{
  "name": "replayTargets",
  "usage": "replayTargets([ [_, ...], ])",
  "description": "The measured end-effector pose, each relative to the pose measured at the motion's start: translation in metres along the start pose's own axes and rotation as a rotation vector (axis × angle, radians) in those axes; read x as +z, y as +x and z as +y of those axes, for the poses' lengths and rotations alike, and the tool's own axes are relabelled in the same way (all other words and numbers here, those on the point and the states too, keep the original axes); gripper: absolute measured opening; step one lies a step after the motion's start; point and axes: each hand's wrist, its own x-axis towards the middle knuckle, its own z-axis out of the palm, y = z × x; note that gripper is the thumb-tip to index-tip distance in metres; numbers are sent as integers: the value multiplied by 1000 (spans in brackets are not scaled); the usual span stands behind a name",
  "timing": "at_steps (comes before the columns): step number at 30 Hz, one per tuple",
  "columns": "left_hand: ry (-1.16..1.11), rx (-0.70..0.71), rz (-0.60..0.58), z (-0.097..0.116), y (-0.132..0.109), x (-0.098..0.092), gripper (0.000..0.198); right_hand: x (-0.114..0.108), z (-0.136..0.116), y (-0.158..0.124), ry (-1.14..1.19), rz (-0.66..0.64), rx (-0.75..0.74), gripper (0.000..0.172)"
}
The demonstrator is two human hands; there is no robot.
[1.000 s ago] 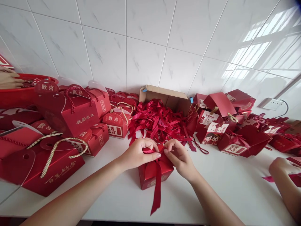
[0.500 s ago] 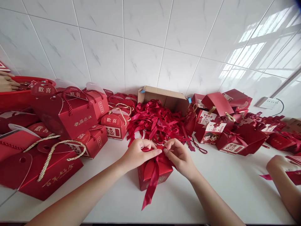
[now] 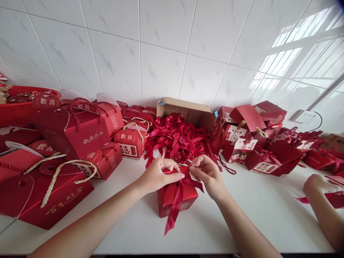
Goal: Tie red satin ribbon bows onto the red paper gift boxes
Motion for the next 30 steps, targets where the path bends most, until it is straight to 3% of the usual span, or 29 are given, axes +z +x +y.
replayTargets([
  [13,11,39,-96,-8,-1,-7,53,-7,-3,0,4,81,-8,28],
  [18,56,9,-74,-5,-4,-5,43,-16,-10,3,-247,-62,90,24],
  [21,101,19,-61,-4,-6,-3,37,-26,-18,1,-504,-255,278,40],
  [24,116,23,-33,-3,-7,-1,28,-31,-25,-4,-583,-460,396,45],
  [26,113,17,-15,-2,-7,-1,19,-30,-29,-9,-577,-488,396,43],
  [30,93,-13,5,-1,-6,-1,11,-19,-38,-22,-580,-423,391,41],
])
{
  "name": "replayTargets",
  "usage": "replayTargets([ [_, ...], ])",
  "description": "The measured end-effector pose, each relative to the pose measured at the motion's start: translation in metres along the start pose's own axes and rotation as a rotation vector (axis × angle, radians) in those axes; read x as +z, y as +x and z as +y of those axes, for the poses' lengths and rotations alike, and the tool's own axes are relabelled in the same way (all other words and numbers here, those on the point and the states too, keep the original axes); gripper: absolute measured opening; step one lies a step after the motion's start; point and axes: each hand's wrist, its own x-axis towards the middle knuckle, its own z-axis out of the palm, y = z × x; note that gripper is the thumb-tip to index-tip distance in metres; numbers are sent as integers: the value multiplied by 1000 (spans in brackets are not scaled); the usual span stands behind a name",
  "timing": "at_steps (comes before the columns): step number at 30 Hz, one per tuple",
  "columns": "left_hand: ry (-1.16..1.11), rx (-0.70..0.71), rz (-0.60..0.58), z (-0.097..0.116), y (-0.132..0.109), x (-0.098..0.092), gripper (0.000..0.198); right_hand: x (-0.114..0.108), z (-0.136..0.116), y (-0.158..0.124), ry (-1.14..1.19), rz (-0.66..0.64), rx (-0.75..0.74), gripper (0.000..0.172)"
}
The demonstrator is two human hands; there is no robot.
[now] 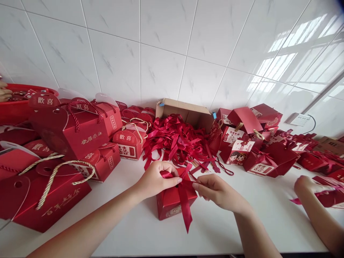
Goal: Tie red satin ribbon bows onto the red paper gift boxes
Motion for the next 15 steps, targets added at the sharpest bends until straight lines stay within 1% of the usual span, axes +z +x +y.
replayTargets([
  [4,-38,-42,-7,-1,1,0,15,18,-8,-13,-71,58,40,41],
  [10,-39,-26,11,-2,2,1,15,50,-8,-24,-188,242,23,44],
  [12,-38,-32,28,-2,2,2,15,62,-9,-24,-160,281,25,42],
  [15,-31,-29,51,-5,2,4,15,81,-10,-22,-36,290,31,42],
])
